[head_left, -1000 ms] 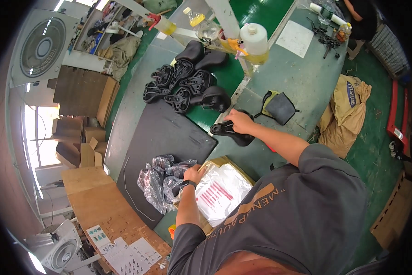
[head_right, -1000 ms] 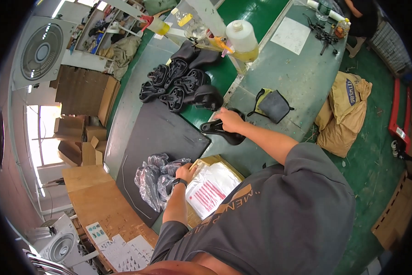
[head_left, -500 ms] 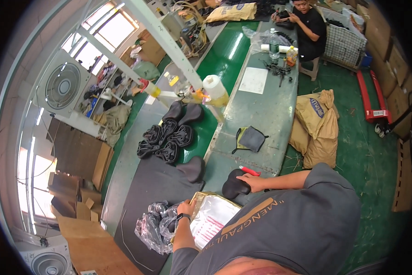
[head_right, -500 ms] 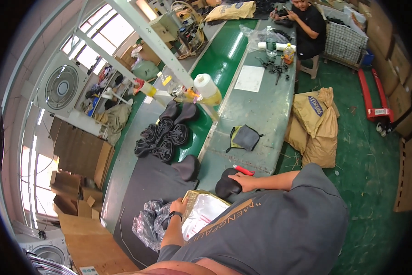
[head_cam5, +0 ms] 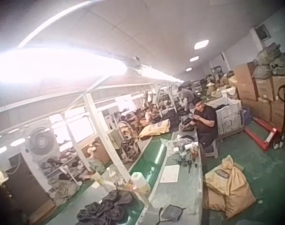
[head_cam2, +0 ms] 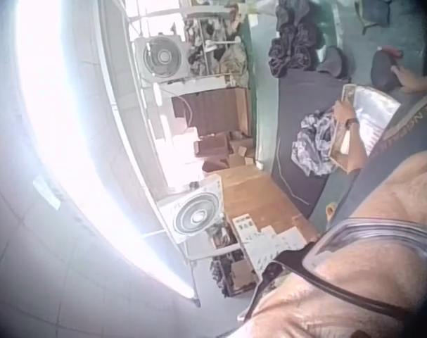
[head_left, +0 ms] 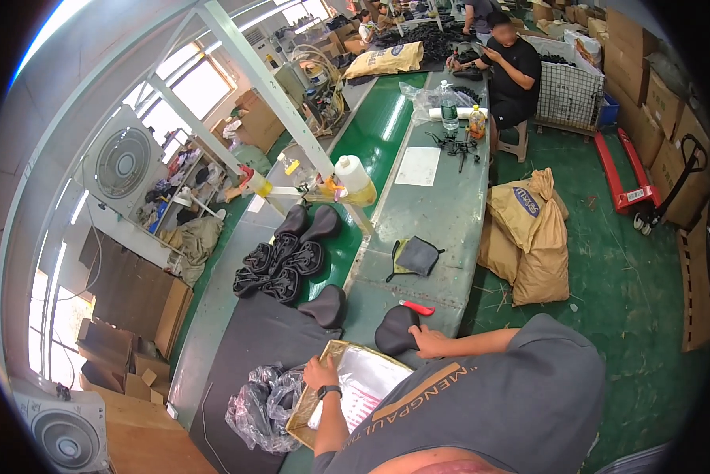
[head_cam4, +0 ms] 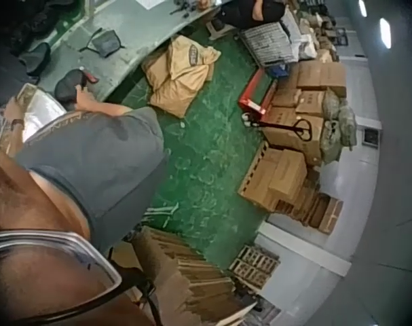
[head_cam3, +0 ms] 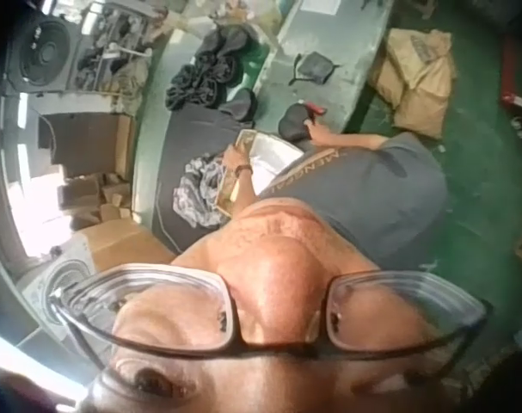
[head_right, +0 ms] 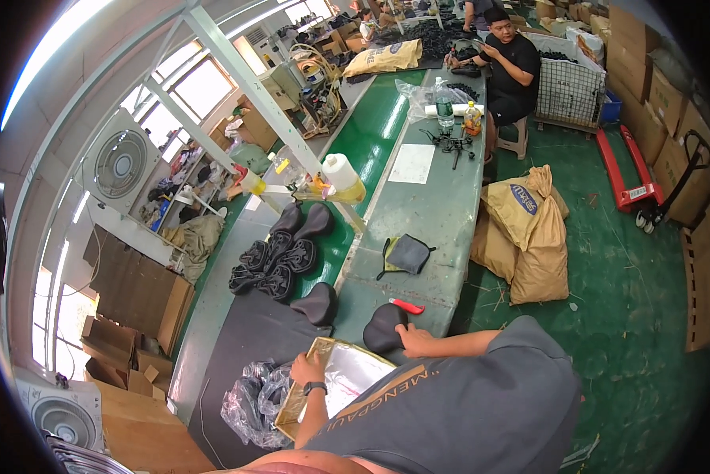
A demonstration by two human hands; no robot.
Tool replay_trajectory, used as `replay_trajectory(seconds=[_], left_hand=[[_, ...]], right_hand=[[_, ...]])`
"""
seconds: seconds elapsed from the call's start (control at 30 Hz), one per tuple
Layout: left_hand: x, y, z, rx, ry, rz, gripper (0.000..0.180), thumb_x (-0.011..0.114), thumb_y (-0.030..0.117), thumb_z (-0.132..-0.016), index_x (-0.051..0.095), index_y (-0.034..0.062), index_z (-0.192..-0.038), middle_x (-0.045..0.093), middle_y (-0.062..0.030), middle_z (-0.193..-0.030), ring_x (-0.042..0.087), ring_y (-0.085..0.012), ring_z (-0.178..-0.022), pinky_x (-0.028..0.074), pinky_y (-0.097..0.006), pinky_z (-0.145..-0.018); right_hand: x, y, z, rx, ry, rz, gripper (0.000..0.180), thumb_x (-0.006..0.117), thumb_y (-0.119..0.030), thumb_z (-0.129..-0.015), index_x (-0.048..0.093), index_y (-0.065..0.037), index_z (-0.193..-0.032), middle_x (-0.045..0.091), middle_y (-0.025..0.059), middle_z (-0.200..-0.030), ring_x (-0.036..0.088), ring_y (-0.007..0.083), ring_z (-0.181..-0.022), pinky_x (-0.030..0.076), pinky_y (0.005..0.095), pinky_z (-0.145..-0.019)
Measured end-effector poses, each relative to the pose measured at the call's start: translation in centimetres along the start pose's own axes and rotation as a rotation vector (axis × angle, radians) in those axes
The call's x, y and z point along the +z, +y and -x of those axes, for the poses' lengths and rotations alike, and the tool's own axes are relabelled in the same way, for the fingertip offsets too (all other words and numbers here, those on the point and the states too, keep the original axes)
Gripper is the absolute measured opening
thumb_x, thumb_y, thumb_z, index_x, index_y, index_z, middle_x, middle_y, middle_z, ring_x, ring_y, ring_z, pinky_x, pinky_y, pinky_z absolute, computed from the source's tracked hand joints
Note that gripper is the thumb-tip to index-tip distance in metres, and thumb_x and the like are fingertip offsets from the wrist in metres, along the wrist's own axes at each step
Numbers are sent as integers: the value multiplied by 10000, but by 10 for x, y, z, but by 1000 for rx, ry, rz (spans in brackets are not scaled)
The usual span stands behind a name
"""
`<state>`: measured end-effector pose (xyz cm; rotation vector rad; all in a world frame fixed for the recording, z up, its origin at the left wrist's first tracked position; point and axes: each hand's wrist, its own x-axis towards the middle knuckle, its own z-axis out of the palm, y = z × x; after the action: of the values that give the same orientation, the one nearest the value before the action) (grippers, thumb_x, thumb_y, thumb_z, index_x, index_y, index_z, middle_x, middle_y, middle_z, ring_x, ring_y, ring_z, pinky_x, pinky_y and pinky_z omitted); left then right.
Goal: Packaging individual bicycle seats into plastic bags and placing them into a shipping box.
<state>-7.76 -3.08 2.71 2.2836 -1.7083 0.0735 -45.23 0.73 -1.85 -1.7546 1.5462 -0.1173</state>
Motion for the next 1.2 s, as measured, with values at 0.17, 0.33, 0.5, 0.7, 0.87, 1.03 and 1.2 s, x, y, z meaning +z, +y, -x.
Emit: replay_trajectory(seconds=[0.17,0.33,0.5,0.7,0.87,1.03,1.2], left_hand=[[5,53,52,187,504,-7,576,829,232,-847,596,8,-1325,617,-244,-1336,574,-456,-1256,433,-555,-1069],[65,65,117,-138,-246,430,376,786,306,-922,679,34,-1158,713,-196,-1114,683,-402,-1052,532,-487,-921],[120,51,154,-203,-298,311,341,761,412,-933,741,72,-954,730,-161,-976,708,-389,-928,559,-495,-801],[124,34,140,-277,-351,388,361,737,437,-952,723,76,-955,762,-169,-952,727,-393,-896,559,-482,-780],[99,56,153,-194,-339,329,450,805,516,-871,729,86,-981,724,-163,-1098,711,-391,-1011,559,-494,-851],[128,41,152,-292,-367,459,379,740,433,-943,770,55,-941,737,-194,-954,719,-399,-885,558,-490,-777],[118,37,156,-234,-262,644,290,623,251,-1022,767,2,-981,741,-253,-964,707,-447,-907,548,-499,-803]], right_hand=[[12,19,-3,79,-35,-58,1219,832,-324,-795,40,-90,-1692,704,328,-1187,715,475,-1044,559,544,-944],[-8,11,29,89,48,-256,1128,838,-368,-815,169,-68,-1671,713,260,-1153,715,366,-800,595,461,-714],[-43,26,80,430,-541,-1668,569,704,-356,-1005,481,-30,-1415,680,206,-1074,577,173,-641,499,244,-527],[2,71,90,564,-735,-2091,574,644,-382,-1024,493,2,-1422,638,281,-1197,627,220,-823,593,297,-648],[21,70,84,695,-379,-1563,448,717,-233,-956,589,40,-1287,736,211,-1008,740,262,-806,652,383,-673],[27,45,80,591,-331,-1190,343,788,-90,-858,685,4,-1171,758,144,-901,744,267,-711,638,447,-675],[62,68,63,408,-215,-1003,369,809,-81,-834,707,-10,-1181,754,100,-890,736,205,-709,605,397,-611]])
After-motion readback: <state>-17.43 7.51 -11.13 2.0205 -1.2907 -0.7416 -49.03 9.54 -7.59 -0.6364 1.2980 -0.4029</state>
